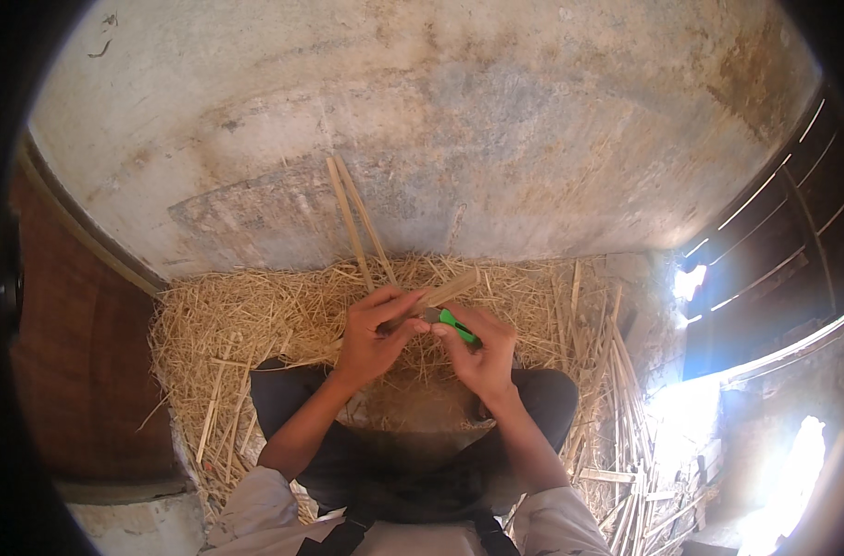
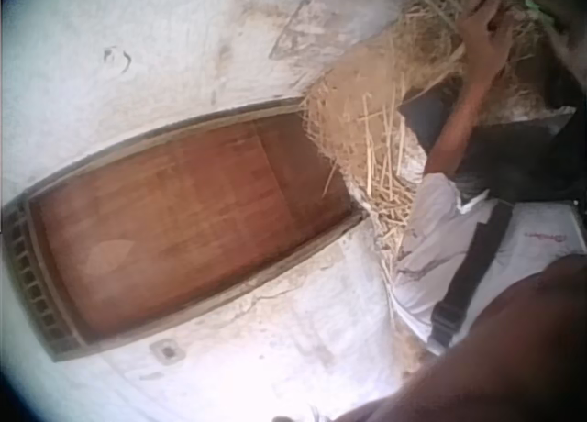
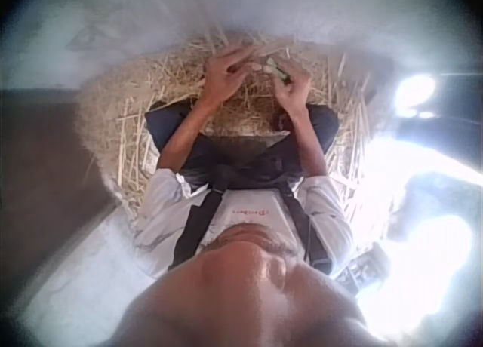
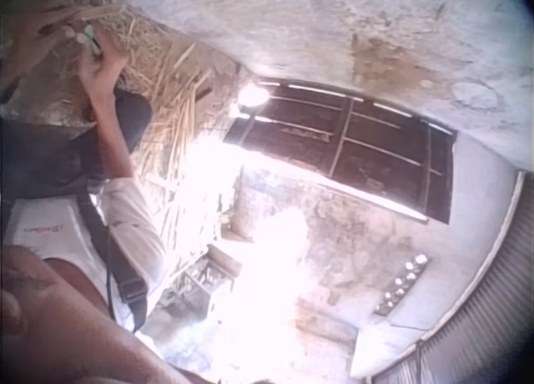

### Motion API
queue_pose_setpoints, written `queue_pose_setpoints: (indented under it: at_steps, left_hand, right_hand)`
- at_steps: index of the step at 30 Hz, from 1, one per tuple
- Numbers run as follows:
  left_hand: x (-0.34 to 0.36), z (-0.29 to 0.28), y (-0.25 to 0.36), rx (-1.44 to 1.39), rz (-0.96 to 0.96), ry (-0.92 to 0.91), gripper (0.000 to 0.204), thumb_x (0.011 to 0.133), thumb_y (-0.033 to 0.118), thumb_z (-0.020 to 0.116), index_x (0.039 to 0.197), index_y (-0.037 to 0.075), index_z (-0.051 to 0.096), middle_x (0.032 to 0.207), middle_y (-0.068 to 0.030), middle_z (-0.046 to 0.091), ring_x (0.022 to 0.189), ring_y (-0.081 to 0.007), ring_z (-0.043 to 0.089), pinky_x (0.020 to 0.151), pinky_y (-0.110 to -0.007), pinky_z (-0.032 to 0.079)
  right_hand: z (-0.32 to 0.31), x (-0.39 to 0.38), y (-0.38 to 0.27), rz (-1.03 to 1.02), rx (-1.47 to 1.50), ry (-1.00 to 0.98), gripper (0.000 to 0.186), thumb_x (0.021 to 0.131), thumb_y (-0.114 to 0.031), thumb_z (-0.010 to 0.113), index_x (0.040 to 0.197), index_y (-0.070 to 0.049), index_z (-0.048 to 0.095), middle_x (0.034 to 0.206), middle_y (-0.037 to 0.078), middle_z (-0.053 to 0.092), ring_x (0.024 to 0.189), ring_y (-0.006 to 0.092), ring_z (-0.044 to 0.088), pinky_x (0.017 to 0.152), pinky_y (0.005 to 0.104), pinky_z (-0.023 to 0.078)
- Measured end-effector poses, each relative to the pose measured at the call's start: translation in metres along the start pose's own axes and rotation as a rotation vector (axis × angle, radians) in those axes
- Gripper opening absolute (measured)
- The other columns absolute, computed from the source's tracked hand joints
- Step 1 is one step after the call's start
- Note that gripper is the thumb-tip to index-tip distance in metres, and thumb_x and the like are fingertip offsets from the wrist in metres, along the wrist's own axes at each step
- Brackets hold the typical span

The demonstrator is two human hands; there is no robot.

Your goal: The person shaves thin strips of bamboo using a small hand-held blade.

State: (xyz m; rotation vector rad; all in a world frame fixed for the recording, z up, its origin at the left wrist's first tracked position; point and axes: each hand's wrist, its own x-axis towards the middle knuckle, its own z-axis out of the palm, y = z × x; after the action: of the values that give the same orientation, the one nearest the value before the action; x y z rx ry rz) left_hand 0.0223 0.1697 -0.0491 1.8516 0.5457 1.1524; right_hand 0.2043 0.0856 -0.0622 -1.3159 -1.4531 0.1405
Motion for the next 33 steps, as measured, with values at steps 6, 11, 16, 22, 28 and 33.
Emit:
queue_pose_setpoints:
  at_steps: [6, 11, 16, 22, 28, 33]
  left_hand:
    - [-0.001, 0.005, 0.0, -0.086, -0.025, -0.03, 0.047, 0.09, 0.005, 0.083, 0.135, 0.005, 0.073, 0.096, -0.0017, 0.067, 0.077, -0.0072, 0.055, 0.062, -0.025, 0.041]
    - [-0.002, 0.005, -0.001, -0.092, -0.035, -0.026, 0.047, 0.09, 0.003, 0.082, 0.135, 0.005, 0.073, 0.097, -0.0026, 0.067, 0.08, -0.0086, 0.057, 0.066, -0.025, 0.043]
    - [-0.002, 0.007, -0.002, -0.081, -0.006, -0.019, 0.047, 0.089, 0.002, 0.082, 0.136, 0.005, 0.073, 0.098, -0.0035, 0.068, 0.082, -0.0098, 0.058, 0.067, -0.026, 0.045]
    - [-0.001, 0.008, 0.005, -0.073, 0.008, -0.034, 0.047, 0.09, 0.003, 0.082, 0.135, 0.005, 0.073, 0.099, -0.0039, 0.069, 0.082, -0.0105, 0.06, 0.067, -0.026, 0.045]
    - [-0.003, 0.01, 0.009, -0.113, -0.004, -0.059, 0.046, 0.09, 0.004, 0.082, 0.134, 0.004, 0.073, 0.101, -0.0045, 0.07, 0.084, -0.0101, 0.063, 0.069, -0.025, 0.048]
    - [-0.003, 0.012, 0.004, -0.104, -0.038, -0.03, 0.043, 0.09, 0.004, 0.083, 0.131, 0.0, 0.074, 0.103, -0.006, 0.07, 0.088, -0.011, 0.066, 0.073, -0.025, 0.052]
  right_hand:
    - [-0.009, -0.007, 0.011, 0.439, 0.636, -0.184, 0.025, 0.092, -0.013, 0.081, 0.112, 0.002, 0.077, 0.085, 0.007, 0.074, 0.075, 0.0107, 0.065, 0.066, 0.0273, 0.049]
    - [-0.004, -0.004, -0.002, 0.137, 0.259, -0.039, 0.025, 0.089, -0.011, 0.084, 0.109, 0.001, 0.078, 0.085, 0.009, 0.073, 0.074, 0.0153, 0.067, 0.066, 0.0281, 0.05]
    - [-0.001, -0.004, -0.016, -0.065, -0.093, 0.121, 0.029, 0.082, -0.008, 0.089, 0.108, 0.0, 0.079, 0.083, 0.011, 0.071, 0.069, 0.0216, 0.067, 0.062, 0.0313, 0.052]
    - [-0.001, -0.006, -0.011, -0.116, -0.078, 0.157, 0.031, 0.08, -0.007, 0.09, 0.107, 0.001, 0.078, 0.081, 0.009, 0.069, 0.067, 0.0183, 0.064, 0.059, 0.0307, 0.049]
    - [0.001, -0.011, -0.008, -0.119, 0.037, 0.184, 0.031, 0.08, -0.007, 0.089, 0.107, 0.001, 0.076, 0.084, 0.01, 0.07, 0.069, 0.0183, 0.064, 0.059, 0.0287, 0.047]
    - [-0.001, -0.009, -0.007, -0.2, -0.099, 0.236, 0.03, 0.081, -0.006, 0.089, 0.107, 0.001, 0.076, 0.083, 0.01, 0.07, 0.07, 0.018, 0.063, 0.061, 0.0289, 0.047]
